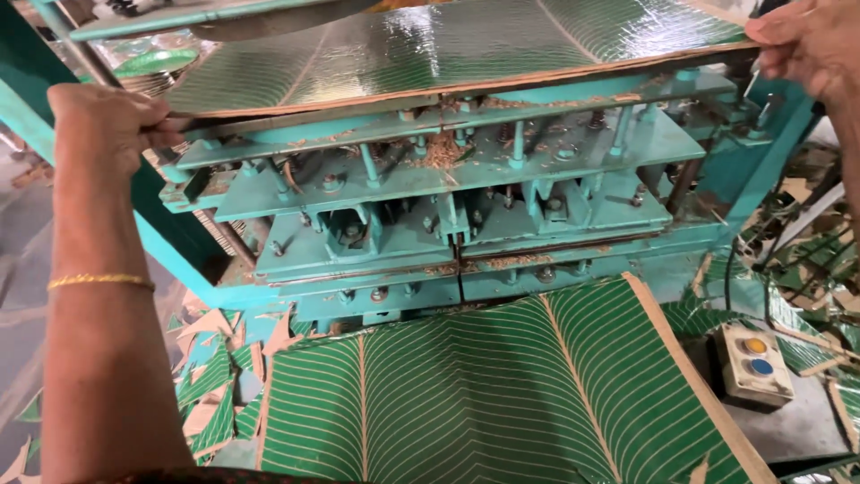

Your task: Operating a hydraulic press machine to manufacture green patterned plates from sheets.

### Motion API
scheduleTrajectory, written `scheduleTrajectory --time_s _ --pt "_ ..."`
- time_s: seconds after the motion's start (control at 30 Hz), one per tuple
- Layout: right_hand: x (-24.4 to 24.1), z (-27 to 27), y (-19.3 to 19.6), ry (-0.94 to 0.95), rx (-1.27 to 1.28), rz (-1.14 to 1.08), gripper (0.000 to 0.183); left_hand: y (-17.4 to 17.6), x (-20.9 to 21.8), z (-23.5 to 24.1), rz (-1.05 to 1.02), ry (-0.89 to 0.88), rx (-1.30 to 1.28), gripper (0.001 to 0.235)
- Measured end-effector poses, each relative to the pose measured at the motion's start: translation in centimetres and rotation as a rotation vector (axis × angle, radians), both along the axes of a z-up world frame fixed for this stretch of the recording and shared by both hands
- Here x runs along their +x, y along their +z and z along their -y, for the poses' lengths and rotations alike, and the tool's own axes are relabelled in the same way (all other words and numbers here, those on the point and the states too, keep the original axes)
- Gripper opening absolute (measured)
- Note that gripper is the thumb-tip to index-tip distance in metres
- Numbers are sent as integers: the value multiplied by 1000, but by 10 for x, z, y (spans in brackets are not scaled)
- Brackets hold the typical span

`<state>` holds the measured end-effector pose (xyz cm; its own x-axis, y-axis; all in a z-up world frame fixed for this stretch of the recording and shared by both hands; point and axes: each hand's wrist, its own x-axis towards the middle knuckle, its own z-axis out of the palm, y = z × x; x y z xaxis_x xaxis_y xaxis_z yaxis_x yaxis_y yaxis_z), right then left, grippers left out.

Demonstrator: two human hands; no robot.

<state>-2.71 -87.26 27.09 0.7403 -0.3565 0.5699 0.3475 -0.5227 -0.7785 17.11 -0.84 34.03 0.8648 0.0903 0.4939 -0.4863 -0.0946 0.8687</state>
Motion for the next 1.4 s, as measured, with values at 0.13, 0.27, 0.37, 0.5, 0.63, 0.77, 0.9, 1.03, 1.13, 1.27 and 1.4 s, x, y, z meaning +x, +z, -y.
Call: scheduleTrajectory --time_s 0.13,0.27,0.37,0.5,0.63,0.77,0.9,1.03,1.13,1.27,1.4 --pt "1 -25 4 -173 -118 -8 16 0 -3 5 78 80 82 16" --pt "-23 -74 9 -272 -122 31 18 -1 -4 8 -61 273 268 21" --pt "-36 -96 5 -343 -216 55 18 -10 -12 4 -16 223 252 18" --pt "-65 -84 -6 -329 -320 55 18 -25 0 2 42 229 165 14" --pt "-22 -7 -79 -249 -448 5 18 -41 -22 11 86 170 101 10" --pt "-65 -50 -84 -153 -282 2 19 -93 -70 33 166 94 -294 16" --pt "-155 -171 -114 -246 -217 113 50 -228 -101 53 281 59 -21 16" --pt "-219 -163 -246 -652 -595 -227 50 -422 -87 71 -28 -282 -248 12" --pt "-257 -179 -310 -908 -638 -672 62 -399 -201 119 246 149 878 59" --pt "-280 -168 -362 -810 -540 -476 56 -423 -216 122 241 223 1077 67" --pt "-278 -169 -357 -767 -459 -496 59 -420 -222 126 226 248 1120 65"
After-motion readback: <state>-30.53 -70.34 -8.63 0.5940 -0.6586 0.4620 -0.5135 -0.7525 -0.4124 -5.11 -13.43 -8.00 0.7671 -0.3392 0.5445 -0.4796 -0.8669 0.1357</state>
